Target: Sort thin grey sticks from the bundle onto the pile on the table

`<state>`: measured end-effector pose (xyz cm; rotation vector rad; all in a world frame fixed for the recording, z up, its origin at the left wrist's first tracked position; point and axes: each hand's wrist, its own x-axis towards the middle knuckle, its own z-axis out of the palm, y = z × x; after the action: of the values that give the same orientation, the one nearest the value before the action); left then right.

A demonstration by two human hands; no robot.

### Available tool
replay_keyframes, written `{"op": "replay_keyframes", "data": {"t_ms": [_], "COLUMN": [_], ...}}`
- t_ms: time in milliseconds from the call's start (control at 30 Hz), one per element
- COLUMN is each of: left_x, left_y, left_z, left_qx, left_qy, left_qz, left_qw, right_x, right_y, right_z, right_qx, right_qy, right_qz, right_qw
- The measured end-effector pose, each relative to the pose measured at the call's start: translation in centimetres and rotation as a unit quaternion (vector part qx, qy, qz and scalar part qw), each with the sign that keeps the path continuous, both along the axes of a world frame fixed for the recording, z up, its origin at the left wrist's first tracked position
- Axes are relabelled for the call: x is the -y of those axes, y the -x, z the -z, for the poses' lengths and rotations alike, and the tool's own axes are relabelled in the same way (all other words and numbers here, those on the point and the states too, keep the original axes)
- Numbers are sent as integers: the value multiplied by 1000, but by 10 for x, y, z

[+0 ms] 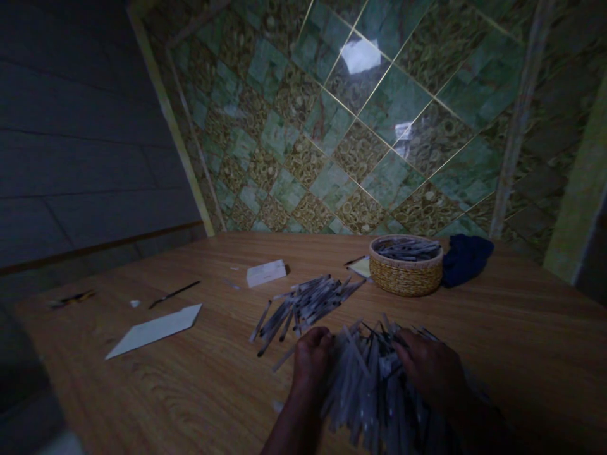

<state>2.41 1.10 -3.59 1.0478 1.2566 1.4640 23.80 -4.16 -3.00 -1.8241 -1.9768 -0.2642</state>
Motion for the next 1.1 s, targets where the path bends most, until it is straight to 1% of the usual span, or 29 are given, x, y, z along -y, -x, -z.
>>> {"op": "replay_keyframes", "data": {"t_ms": [133, 233, 367, 500, 600, 700, 767, 833, 900, 1000, 1100], "left_x": [6, 13, 22, 20, 10, -3, -9, -10, -8, -4, -8], "left_y": [-11, -20, -26, -22, -7, 15, 26, 32, 31, 23, 17], "left_z": [5, 7, 7, 6, 7, 8, 8, 5, 0, -11, -23], "left_qx": [-94, -145, -200, -242, -275, -320, -360, -410, -466, -549, -620], "left_qy": [-40, -63, -83, -89, -87, -84, -83, -81, -74, -49, -17], "left_qz": [62, 103, 123, 95, 38, -30, -63, -77, -75, -60, -34], "left_qw": [993, 982, 968, 962, 957, 943, 927, 905, 879, 832, 784], "right_x": [2, 3, 2, 0, -2, -3, -3, -3, -3, -3, -5], "right_y": [1, 1, 1, 0, -2, -2, -2, -1, 0, 1, 2], "right_z": [0, 4, 11, 16, 19, 21, 21, 20, 19, 19, 20], "right_qx": [33, 53, 70, 75, 74, 66, 62, 56, 45, 25, 8], "right_qy": [-5, -30, -75, -117, -138, -141, -140, -140, -139, -132, -130], "right_qz": [9, 10, 2, -13, -17, -21, -18, -15, -15, -35, -54], "right_qw": [999, 998, 995, 990, 987, 988, 988, 988, 989, 990, 990]}}
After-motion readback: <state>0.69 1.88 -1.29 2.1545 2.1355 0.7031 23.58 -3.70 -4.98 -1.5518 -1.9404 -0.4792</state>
